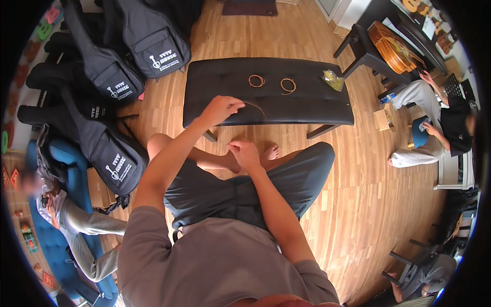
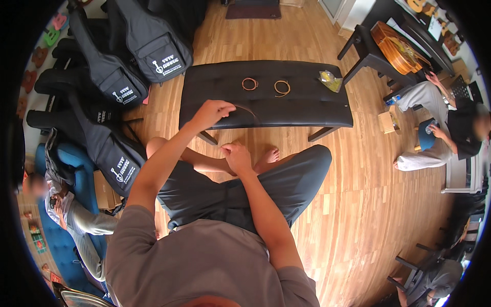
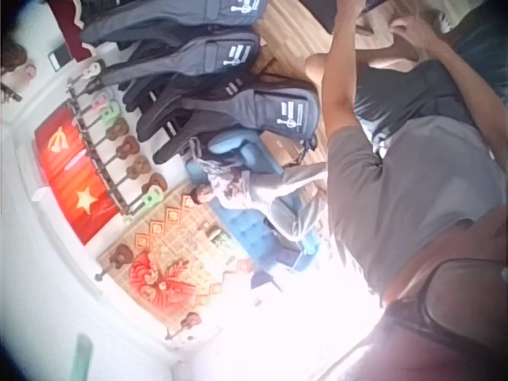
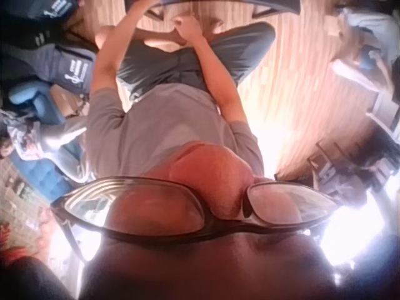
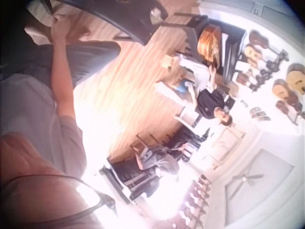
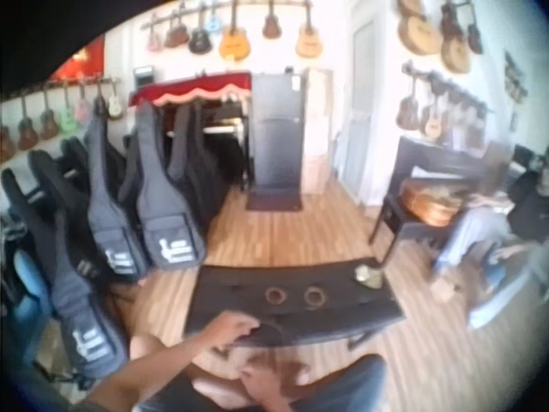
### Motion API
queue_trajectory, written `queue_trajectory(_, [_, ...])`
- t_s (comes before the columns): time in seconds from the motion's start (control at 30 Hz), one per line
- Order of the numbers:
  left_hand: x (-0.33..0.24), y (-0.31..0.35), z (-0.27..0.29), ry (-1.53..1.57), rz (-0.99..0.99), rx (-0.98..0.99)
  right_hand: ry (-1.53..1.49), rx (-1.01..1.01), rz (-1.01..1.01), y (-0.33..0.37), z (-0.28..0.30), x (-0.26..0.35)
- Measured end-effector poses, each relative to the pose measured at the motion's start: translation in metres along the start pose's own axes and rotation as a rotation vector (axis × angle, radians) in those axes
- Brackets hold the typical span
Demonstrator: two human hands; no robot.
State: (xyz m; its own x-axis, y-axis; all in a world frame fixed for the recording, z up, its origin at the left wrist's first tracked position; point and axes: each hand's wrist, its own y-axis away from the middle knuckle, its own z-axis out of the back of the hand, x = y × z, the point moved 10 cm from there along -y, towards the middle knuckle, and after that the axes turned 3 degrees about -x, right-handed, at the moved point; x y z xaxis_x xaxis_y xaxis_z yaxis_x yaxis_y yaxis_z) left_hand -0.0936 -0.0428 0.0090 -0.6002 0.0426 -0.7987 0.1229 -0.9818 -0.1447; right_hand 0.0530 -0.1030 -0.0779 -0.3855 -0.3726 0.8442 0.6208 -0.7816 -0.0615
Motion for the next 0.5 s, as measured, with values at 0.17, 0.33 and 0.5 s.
queue_trajectory(0.17, [-0.024,-0.001,0.045,0.618,0.512,0.276,-0.079,0.143,0.091,0.025,0.002,0.001])
queue_trajectory(0.33, [-0.010,-0.024,0.139,1.012,0.498,-0.106,-0.179,0.175,0.133,0.039,0.018,0.017])
queue_trajectory(0.5, [0.005,-0.045,0.175,0.879,0.481,-0.389,-0.135,0.123,0.151,0.036,0.032,0.028])
